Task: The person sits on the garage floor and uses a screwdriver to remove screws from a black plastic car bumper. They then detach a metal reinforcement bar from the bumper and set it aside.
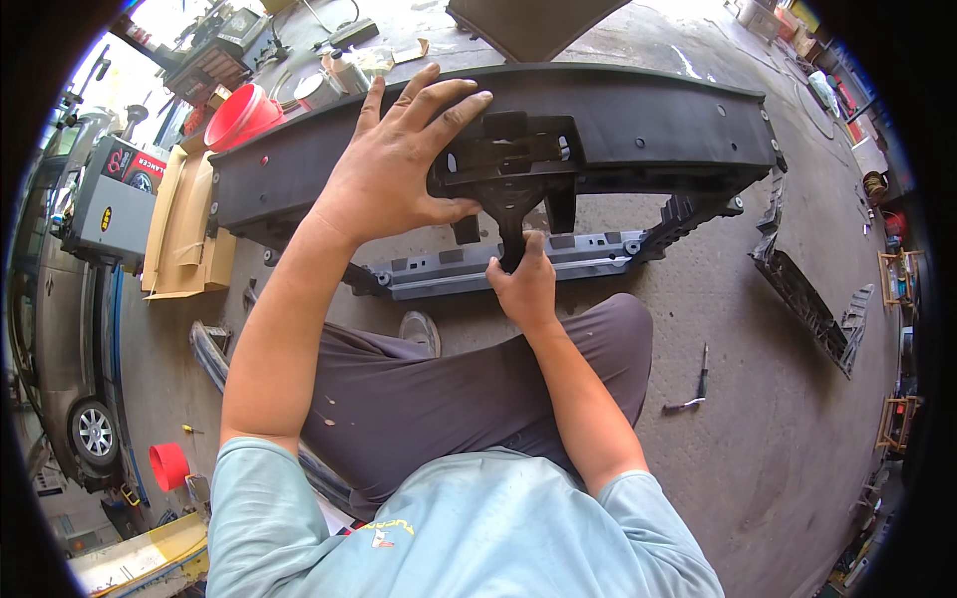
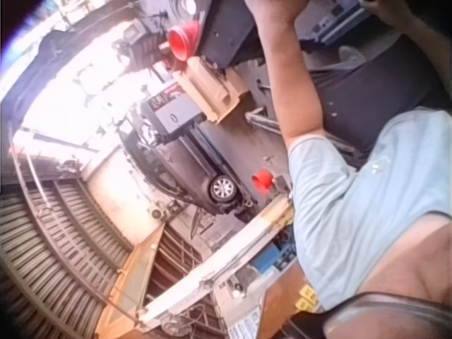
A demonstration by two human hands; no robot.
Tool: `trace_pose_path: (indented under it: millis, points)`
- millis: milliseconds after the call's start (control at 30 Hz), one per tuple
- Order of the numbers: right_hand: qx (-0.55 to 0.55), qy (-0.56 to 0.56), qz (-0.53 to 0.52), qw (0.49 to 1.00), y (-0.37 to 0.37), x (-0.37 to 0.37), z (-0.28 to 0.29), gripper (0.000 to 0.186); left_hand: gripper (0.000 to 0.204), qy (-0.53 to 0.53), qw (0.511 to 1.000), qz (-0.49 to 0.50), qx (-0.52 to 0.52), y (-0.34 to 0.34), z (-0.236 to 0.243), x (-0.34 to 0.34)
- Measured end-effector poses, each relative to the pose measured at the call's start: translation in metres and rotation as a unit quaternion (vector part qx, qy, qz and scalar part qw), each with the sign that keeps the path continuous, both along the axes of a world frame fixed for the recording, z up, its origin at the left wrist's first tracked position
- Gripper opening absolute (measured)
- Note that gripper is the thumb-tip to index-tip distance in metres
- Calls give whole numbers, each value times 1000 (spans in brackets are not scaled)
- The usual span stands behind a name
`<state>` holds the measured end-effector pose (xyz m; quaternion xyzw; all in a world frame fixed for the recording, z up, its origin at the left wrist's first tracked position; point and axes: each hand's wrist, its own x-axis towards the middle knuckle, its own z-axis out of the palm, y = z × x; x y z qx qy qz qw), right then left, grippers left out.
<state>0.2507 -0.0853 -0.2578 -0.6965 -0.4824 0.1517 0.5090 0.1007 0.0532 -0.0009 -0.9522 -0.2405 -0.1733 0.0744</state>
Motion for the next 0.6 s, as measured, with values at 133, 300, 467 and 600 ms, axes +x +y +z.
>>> trace_pose_path:
  millis: [133,300,467,600]
  points:
    - [-7,5,9,1000,0,0,-1,59,113,-8,1000,-2,-1,-3,1,4]
    - [-8,1,11,1000,1,1,-2,60,109,-25,1000,1,13,-6,-2,9]
    - [-5,-5,11,1000,1,3,0,58,102,-22,999,20,18,-11,-3,13]
    - [4,-20,-1,1000,4,8,2,56,100,-34,999,31,18,-20,-3,14]
